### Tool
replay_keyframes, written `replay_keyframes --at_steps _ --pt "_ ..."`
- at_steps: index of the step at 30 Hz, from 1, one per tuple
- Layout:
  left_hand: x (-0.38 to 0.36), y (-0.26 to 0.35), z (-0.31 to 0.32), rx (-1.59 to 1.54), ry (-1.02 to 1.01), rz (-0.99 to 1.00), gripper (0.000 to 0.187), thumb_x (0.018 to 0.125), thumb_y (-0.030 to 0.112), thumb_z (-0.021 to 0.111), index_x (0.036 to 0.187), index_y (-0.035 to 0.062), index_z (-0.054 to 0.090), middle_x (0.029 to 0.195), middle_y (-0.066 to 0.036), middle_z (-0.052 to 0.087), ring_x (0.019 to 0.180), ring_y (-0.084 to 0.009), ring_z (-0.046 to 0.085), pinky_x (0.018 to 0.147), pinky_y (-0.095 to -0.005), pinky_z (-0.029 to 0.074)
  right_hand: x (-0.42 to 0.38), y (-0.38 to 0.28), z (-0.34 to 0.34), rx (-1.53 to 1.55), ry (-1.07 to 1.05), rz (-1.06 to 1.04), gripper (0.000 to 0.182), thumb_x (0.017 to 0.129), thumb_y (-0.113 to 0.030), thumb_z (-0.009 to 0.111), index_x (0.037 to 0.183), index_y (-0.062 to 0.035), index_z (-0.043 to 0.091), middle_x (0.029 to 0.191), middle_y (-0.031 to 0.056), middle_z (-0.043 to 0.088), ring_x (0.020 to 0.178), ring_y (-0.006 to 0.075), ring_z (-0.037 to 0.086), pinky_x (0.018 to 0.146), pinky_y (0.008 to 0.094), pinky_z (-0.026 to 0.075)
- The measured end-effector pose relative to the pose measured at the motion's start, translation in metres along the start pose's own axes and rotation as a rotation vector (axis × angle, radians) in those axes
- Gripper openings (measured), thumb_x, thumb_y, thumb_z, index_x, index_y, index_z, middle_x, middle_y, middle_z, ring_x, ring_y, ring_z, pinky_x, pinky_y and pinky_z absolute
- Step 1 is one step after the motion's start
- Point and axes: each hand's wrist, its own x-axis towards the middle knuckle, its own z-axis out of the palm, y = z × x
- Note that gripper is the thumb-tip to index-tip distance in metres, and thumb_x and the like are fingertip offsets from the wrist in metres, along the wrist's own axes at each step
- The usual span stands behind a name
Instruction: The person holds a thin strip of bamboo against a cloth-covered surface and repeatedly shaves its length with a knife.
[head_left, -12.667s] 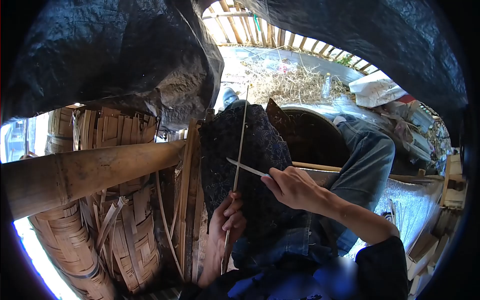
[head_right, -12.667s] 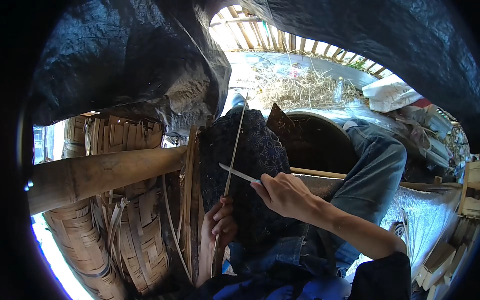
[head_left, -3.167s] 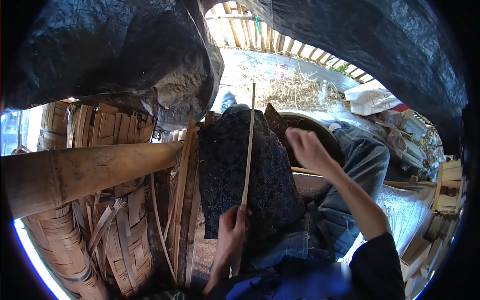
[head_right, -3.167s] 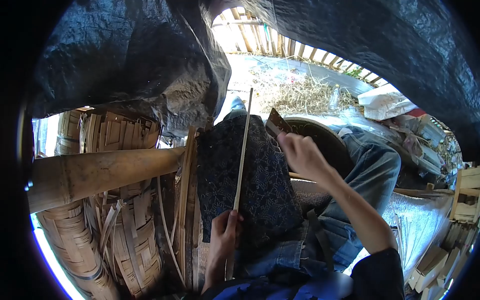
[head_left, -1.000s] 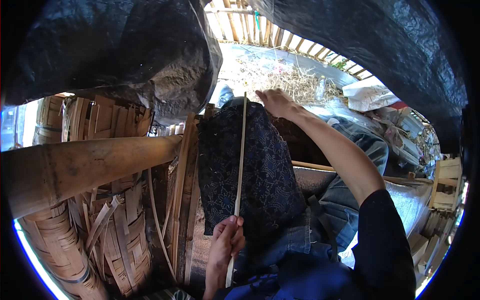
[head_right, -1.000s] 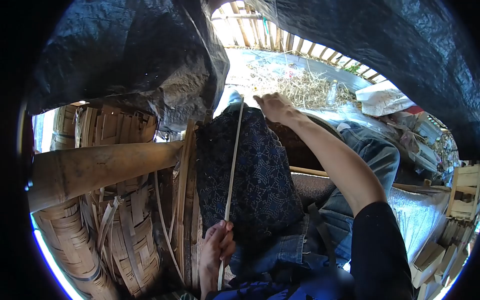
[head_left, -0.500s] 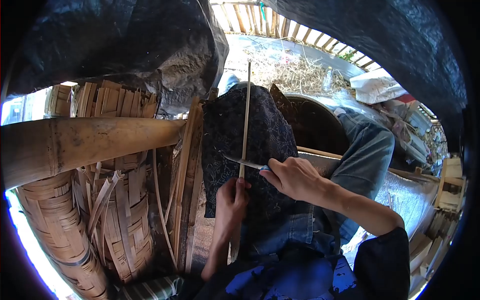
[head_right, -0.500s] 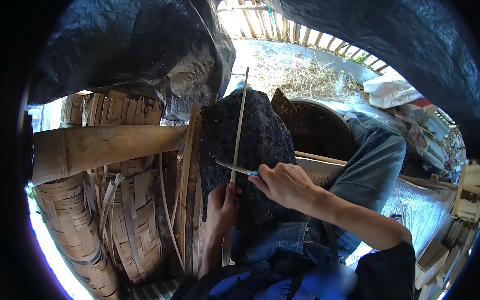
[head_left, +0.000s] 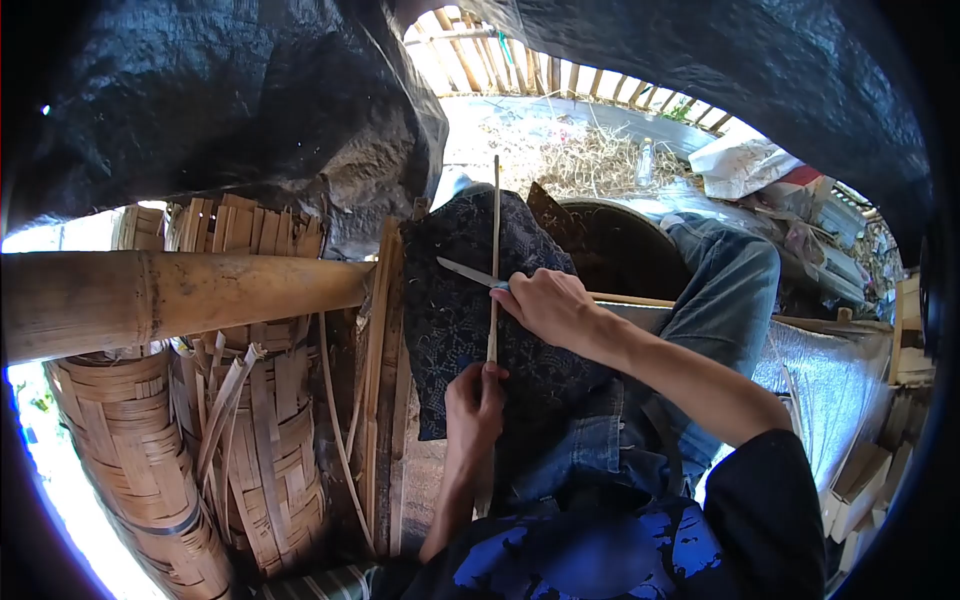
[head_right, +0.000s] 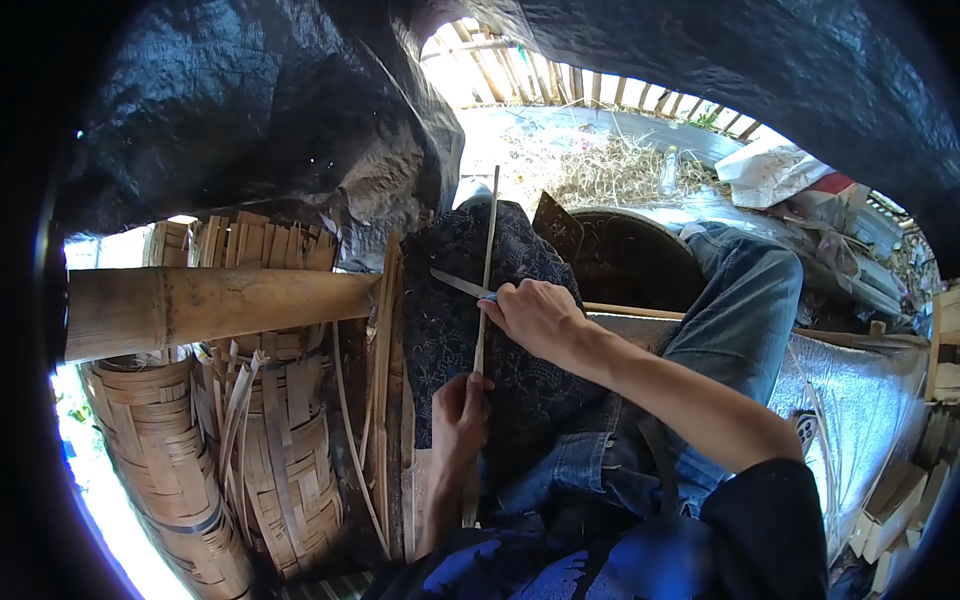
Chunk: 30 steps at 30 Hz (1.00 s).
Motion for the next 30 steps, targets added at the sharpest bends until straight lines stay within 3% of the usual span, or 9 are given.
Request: replay_keyframes --at_steps 1,2,5,9,20,25,29,30 --pt "-0.001 0.005 0.0 -0.118 -0.043 -0.116 0.03 0.098 0.027 0.045 0.085 0.003 0.058 0.054 0.005 0.041 0.042 -0.0035 0.035 0.038 -0.0219 0.025 0.002 0.002 -0.003 -0.017 0.074 -0.071 0.039 0.096 -0.03 0.048 0.07 -0.0018 0.052 0.047 0.0145 0.051 0.039 0.0321 0.054 0.038 0.0427 0.043" --pt "0.0 0.008 -0.002 -0.121 -0.042 -0.11 0.03 0.098 0.027 0.045 0.085 0.003 0.058 0.054 0.005 0.041 0.042 -0.0035 0.035 0.038 -0.0219 0.025 -0.003 0.003 -0.007 -0.022 0.077 -0.075 0.039 0.096 -0.03 0.048 0.07 -0.0018 0.052 0.047 0.0145 0.051 0.039 0.0321 0.054 0.038 0.0427 0.043" --pt "0.009 0.015 -0.01 -0.285 -0.027 -0.163 0.029 0.097 0.029 0.046 0.088 0.0045 0.057 0.054 0.007 0.038 0.04 -0.0021 0.033 0.036 -0.0207 0.023 -0.027 -0.007 -0.019 0.128 -0.12 0.004 0.041 0.095 -0.031 0.05 0.067 -0.0016 0.051 0.048 0.0177 0.051 0.043 0.0366 0.055 0.041 0.0441 0.042" --pt "0.012 0.022 -0.013 -0.311 -0.08 -0.255 0.029 0.098 0.027 0.044 0.088 0.0034 0.056 0.057 0.005 0.038 0.043 -0.0022 0.03 0.038 -0.0211 0.023 -0.047 -0.012 -0.018 0.077 -0.087 -0.042 0.045 0.095 -0.034 0.05 0.064 -0.0014 0.051 0.047 0.0177 0.052 0.044 0.0366 0.056 0.041 0.044 0.043" --pt "0.014 0.005 -0.009 -0.274 -0.046 -0.135 0.029 0.098 0.026 0.045 0.087 0.0019 0.057 0.057 0.005 0.039 0.043 -0.002 0.032 0.037 -0.0204 0.025 -0.019 -0.008 0.004 0.026 -0.051 -0.001 0.048 0.094 -0.034 0.051 0.059 -0.0014 0.051 0.048 0.0193 0.052 0.046 0.0374 0.057 0.042 0.0433 0.045" --pt "0.019 0.026 -0.009 -0.235 -0.053 -0.113 0.029 0.098 0.028 0.047 0.087 0.0031 0.057 0.057 0.005 0.04 0.041 -0.0025 0.033 0.036 -0.02 0.026 0.008 -0.001 -0.012 0.074 0.113 -0.009 0.049 0.095 -0.034 0.049 0.061 -0.0002 0.052 0.05 0.0196 0.052 0.047 0.0373 0.057 0.043 0.0446 0.044" --pt "0.052 0.029 -0.018 -0.228 -0.05 -0.078 0.03 0.098 0.027 0.045 0.09 0.0012 0.057 0.057 0.003 0.041 0.041 -0.0042 0.035 0.036 -0.0214 0.027 -0.011 -0.003 -0.024 0.081 -0.037 0.051 0.052 0.096 -0.036 0.045 0.062 0.0003 0.058 0.054 0.0205 0.057 0.051 0.0381 0.06 0.048 0.0464 0.048" --pt "0.056 0.031 -0.015 -0.244 -0.066 -0.153 0.03 0.098 0.027 0.044 0.092 0.0009 0.056 0.057 0.003 0.04 0.041 -0.0042 0.033 0.037 -0.0217 0.027 -0.014 0.001 -0.023 0.067 -0.066 0.082 0.052 0.096 -0.037 0.044 0.063 -0.0002 0.06 0.055 0.0211 0.057 0.052 0.0386 0.06 0.049 0.0464 0.048"
